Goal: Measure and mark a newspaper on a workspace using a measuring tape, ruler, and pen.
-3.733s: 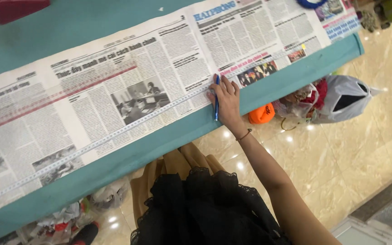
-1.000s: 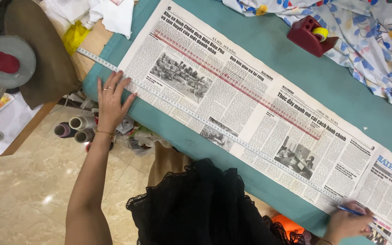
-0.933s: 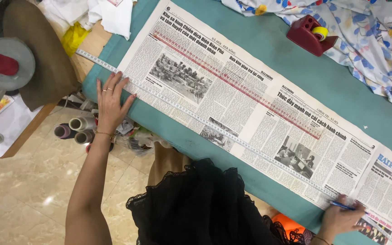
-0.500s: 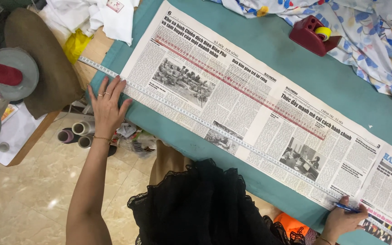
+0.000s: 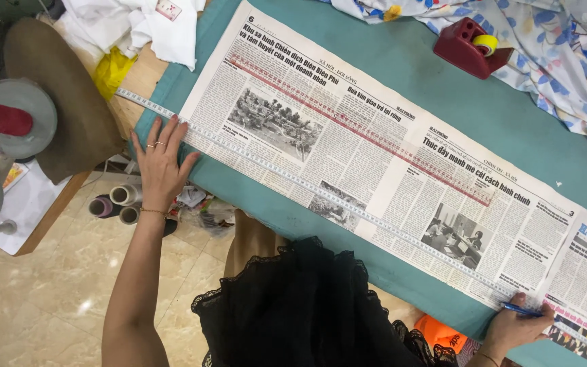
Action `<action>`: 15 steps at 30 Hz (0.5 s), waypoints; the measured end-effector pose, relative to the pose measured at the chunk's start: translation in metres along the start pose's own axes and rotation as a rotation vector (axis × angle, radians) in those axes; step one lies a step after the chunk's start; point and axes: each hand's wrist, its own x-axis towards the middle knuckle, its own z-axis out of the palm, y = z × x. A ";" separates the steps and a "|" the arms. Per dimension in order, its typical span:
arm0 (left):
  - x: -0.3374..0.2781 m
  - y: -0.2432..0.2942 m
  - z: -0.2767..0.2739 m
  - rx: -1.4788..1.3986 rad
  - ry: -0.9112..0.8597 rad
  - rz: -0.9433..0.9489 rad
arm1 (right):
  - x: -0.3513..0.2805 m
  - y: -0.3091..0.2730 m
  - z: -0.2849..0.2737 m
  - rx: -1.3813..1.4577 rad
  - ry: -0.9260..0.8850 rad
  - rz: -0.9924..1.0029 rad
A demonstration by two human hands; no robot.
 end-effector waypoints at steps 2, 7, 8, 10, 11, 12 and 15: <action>0.001 0.000 0.001 0.012 -0.002 0.002 | -0.001 -0.001 -0.001 0.028 -0.003 0.010; 0.003 0.002 -0.005 0.010 0.002 0.001 | -0.003 0.001 -0.001 0.035 0.010 -0.039; 0.004 0.001 -0.006 -0.007 0.006 0.004 | -0.003 0.001 -0.001 0.069 0.012 -0.041; 0.003 0.001 -0.008 -0.022 0.012 -0.005 | -0.002 0.005 -0.001 0.105 0.007 -0.052; 0.004 0.001 -0.010 -0.042 0.010 -0.002 | -0.002 0.009 0.002 0.107 0.017 -0.066; 0.005 0.001 -0.011 -0.063 0.009 0.000 | -0.002 0.012 0.004 0.108 0.026 -0.081; 0.005 0.000 -0.011 -0.083 0.019 0.015 | -0.003 0.006 0.002 0.100 0.044 -0.060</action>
